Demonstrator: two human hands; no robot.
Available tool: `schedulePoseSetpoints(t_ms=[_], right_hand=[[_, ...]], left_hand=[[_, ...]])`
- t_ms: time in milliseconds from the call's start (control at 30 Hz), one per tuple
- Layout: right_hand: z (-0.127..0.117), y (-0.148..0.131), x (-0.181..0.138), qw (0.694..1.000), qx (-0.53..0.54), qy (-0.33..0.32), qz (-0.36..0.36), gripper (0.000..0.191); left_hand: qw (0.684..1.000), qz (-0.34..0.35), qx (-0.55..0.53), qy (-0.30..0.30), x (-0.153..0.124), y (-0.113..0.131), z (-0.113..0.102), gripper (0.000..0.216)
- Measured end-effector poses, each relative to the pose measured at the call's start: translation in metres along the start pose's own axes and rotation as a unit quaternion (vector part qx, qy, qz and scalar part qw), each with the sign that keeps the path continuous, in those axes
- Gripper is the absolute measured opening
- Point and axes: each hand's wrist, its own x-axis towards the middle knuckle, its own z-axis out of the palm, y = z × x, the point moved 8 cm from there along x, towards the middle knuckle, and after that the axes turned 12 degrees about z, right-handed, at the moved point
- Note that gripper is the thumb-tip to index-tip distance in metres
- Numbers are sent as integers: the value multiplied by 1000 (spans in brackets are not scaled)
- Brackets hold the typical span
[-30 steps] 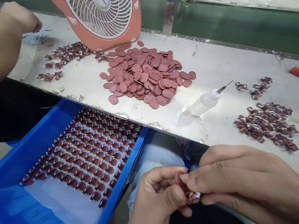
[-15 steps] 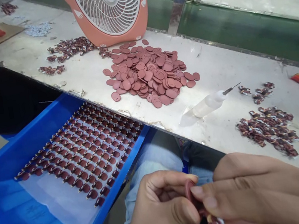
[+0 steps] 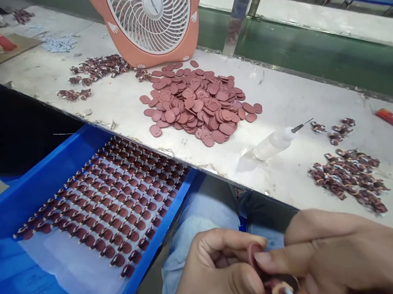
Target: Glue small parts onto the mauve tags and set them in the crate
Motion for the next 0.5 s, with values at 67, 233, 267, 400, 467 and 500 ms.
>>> schedulePoseSetpoints(t_ms=[67, 233, 267, 400, 467, 500], right_hand=[[-4, -4, 2, 1000, 20, 4, -22, 20], [-9, -3, -1, 998, -1, 8, -59, 33], [-9, -3, -2, 998, -3, 8, -67, 38], [-17, -2, -6, 994, -26, 74, -82, 43], [-19, 0, -6, 991, -37, 104, -75, 36], [-18, 2, -5, 991, -41, 110, -68, 34]], left_hand=[[1000, 24, 6, 3, 4, 0, -4, 26], [998, 52, -16, -21, 9, -4, -10, 24], [998, 48, -17, -23, 10, -5, -12, 24], [999, 35, -29, -19, 10, -7, -17, 23], [998, 38, -38, -19, 10, -6, -19, 22], [998, 39, -40, -22, 10, -6, -19, 22]])
